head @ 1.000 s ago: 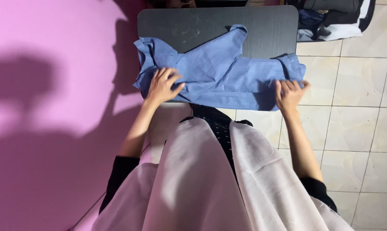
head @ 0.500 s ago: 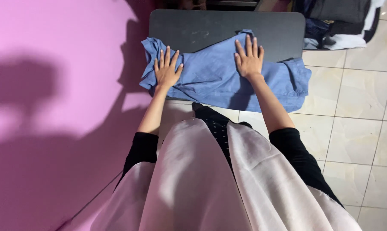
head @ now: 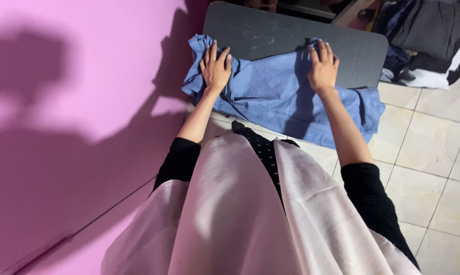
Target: Folding a black shirt and a blue shirt on a table and placing them into a suitcase.
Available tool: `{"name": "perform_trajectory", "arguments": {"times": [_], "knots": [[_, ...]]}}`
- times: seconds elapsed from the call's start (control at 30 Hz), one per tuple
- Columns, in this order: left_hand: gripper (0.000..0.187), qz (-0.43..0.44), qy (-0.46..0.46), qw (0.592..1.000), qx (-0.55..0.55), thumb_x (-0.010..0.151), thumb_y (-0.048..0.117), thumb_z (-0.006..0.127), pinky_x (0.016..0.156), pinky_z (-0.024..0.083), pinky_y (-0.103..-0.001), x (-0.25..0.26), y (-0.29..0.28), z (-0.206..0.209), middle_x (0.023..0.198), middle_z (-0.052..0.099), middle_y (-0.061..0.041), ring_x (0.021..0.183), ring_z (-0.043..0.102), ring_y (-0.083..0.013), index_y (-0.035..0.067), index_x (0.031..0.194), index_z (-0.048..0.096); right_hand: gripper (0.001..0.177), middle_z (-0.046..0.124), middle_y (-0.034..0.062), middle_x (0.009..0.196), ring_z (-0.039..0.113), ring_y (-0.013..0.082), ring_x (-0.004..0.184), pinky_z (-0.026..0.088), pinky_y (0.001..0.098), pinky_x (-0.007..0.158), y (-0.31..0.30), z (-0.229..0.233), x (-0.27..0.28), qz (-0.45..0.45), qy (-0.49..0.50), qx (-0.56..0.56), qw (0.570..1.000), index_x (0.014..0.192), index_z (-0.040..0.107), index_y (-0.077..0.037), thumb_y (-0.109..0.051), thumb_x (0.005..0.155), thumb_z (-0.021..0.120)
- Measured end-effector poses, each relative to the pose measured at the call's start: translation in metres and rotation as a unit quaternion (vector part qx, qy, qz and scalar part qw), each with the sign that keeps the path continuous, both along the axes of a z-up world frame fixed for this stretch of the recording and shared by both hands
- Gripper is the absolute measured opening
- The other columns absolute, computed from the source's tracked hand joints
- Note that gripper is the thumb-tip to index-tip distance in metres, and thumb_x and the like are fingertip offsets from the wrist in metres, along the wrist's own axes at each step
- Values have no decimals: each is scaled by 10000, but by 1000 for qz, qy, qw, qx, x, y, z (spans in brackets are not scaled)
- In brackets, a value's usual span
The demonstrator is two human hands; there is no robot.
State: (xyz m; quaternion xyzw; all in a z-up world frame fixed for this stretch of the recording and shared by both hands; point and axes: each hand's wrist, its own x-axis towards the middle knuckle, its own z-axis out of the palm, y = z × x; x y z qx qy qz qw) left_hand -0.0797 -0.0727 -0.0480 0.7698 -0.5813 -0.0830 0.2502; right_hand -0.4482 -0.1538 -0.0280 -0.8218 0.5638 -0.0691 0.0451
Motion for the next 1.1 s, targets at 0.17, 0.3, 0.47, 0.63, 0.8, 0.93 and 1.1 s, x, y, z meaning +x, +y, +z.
{"name": "perform_trajectory", "arguments": {"times": [0.17,0.3,0.47,0.63,0.8,0.93,1.1], "knots": [[430,-33,-52,994,-88,870,75,665,1105,410,-471,16,4,-25,1471,510,-77,1356,479,-312,221,1263,759,602,432,147,1631,392,339,1495,381,504,1122,-44,-43,-47,44,39,-62,996,1463,592,-126,13,878,630],[440,-26,-10,996,-82,832,-50,675,1094,489,-415,47,12,-24,1341,579,-40,1270,541,-277,182,1190,783,306,523,144,1524,464,341,1408,403,495,1070,-28,-24,-60,33,31,-86,995,1260,666,-79,-41,957,651],[412,15,-89,991,-101,708,-54,741,1017,451,-452,75,31,17,1254,575,-74,1210,531,-315,121,1079,774,140,614,102,1395,537,307,1309,396,503,1039,-2,3,-76,44,-2,-146,988,1090,692,-83,-83,952,672],[348,-11,-159,973,-166,722,37,775,1056,371,-501,46,19,44,1332,566,-70,1314,473,-315,163,1046,770,132,640,115,1294,583,288,1300,384,505,1117,23,33,-69,104,-45,-189,975,1073,666,-59,-77,943,678],[281,-81,-96,981,-146,938,217,710,1172,329,-535,7,-17,27,1476,509,-95,1471,391,-300,195,1219,717,97,663,111,1064,632,275,1108,405,502,1171,61,58,-57,149,-56,-148,976,1068,666,-58,-98,984,694],[530,-76,-62,992,75,1017,492,524,1134,99,-749,-11,-11,15,1623,269,-131,1532,172,-351,272,1497,470,155,676,71,943,653,246,948,448,464,1035,111,53,-68,223,-14,-102,969,1134,712,-89,-96,982,683],[625,-92,-114,981,130,1078,572,405,1140,-45,-820,-8,-1,-6,1730,77,-119,1591,19,-354,331,1645,308,169,687,54,961,669,235,967,475,430,1003,155,24,-86,235,4,-43,971,1112,713,-119,-125,945,684]]}}
